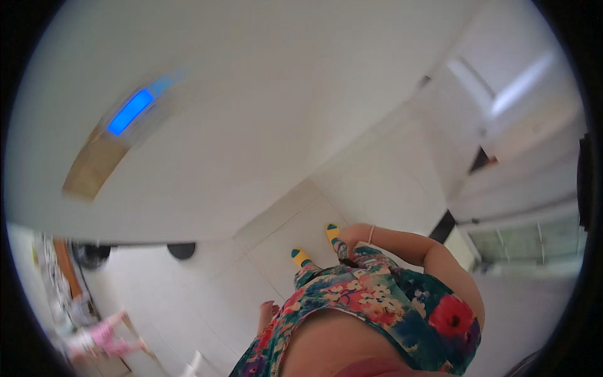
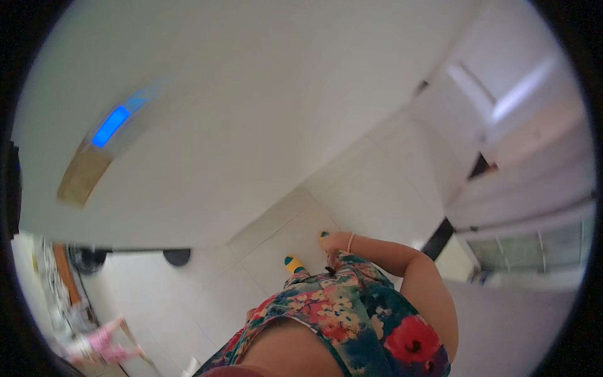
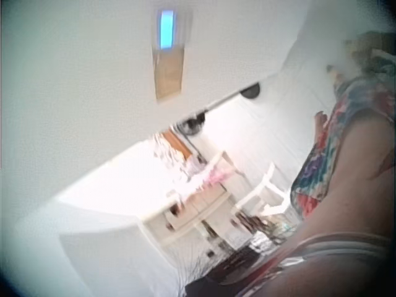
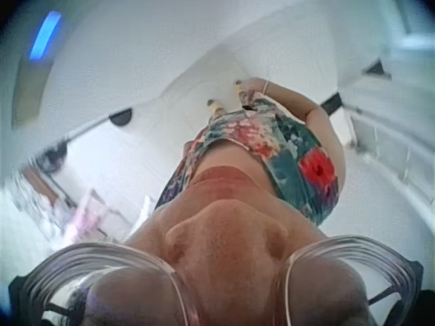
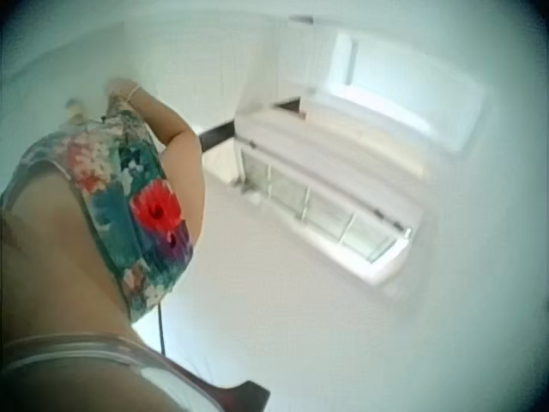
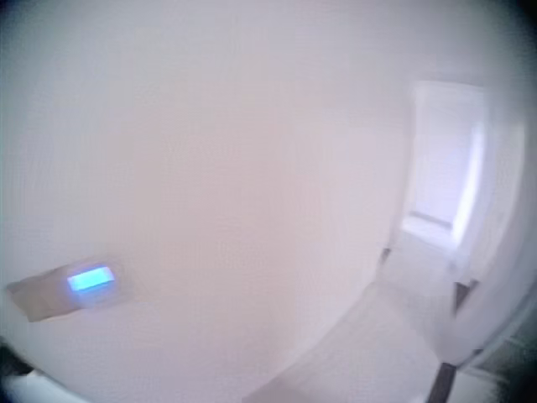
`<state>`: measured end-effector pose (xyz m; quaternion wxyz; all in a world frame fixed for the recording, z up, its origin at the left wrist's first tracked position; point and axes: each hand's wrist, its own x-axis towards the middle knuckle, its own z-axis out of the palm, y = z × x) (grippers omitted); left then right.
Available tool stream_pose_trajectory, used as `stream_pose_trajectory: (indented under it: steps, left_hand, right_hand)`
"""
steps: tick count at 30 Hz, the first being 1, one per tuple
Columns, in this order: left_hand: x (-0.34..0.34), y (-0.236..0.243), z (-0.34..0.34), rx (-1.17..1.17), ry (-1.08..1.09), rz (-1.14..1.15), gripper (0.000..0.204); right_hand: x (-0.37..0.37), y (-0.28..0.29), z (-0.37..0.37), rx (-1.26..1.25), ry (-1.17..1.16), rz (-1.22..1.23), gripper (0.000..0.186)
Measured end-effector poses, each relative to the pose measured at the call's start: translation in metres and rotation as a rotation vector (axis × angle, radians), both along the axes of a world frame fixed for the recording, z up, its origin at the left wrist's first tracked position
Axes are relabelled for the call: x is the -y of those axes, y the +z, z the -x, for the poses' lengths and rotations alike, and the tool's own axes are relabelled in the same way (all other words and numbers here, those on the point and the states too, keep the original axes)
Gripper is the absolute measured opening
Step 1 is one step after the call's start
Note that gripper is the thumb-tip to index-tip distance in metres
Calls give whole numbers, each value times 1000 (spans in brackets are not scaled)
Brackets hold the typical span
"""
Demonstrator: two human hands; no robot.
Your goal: The person hand washes a dark garment in a green basin, wrings it out, and places it in a purple basin. They then pour soapy water into a bucket, use a squeegee to push water across the tiled floor, and empty the basins. Finally, they walk out of the bathroom and press a wall-mounted control panel.
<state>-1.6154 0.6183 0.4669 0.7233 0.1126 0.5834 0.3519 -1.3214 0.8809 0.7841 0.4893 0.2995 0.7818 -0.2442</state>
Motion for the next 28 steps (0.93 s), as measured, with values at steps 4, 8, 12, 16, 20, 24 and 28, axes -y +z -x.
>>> stream_pose_trajectory:
  steps: [4,8,12,16,20,24,28]
  left_hand:
    - [-55,-9,28,17,157,141,21]
    - [-108,106,-145,-41,77,89,23]
    - [-185,121,-170,-139,-225,-163,23]
    - [-110,159,-276,-146,-557,-325,22]
    - [-150,193,-307,-173,-678,-353,21]
    - [-94,133,-319,-282,-777,-436,21]
    - [-45,152,-348,-490,-837,-822,20]
  right_hand:
    - [52,-9,-77,-231,-485,161,31]
    - [92,156,-246,-573,-471,-90,32]
    - [138,172,-277,-1007,-696,36,33]
    - [248,204,-361,-1147,-799,216,36]
    - [276,151,-326,-1194,-894,118,37]
    - [347,60,-302,-1180,-976,-17,34]
    - [416,72,-345,-1182,-939,-24,34]
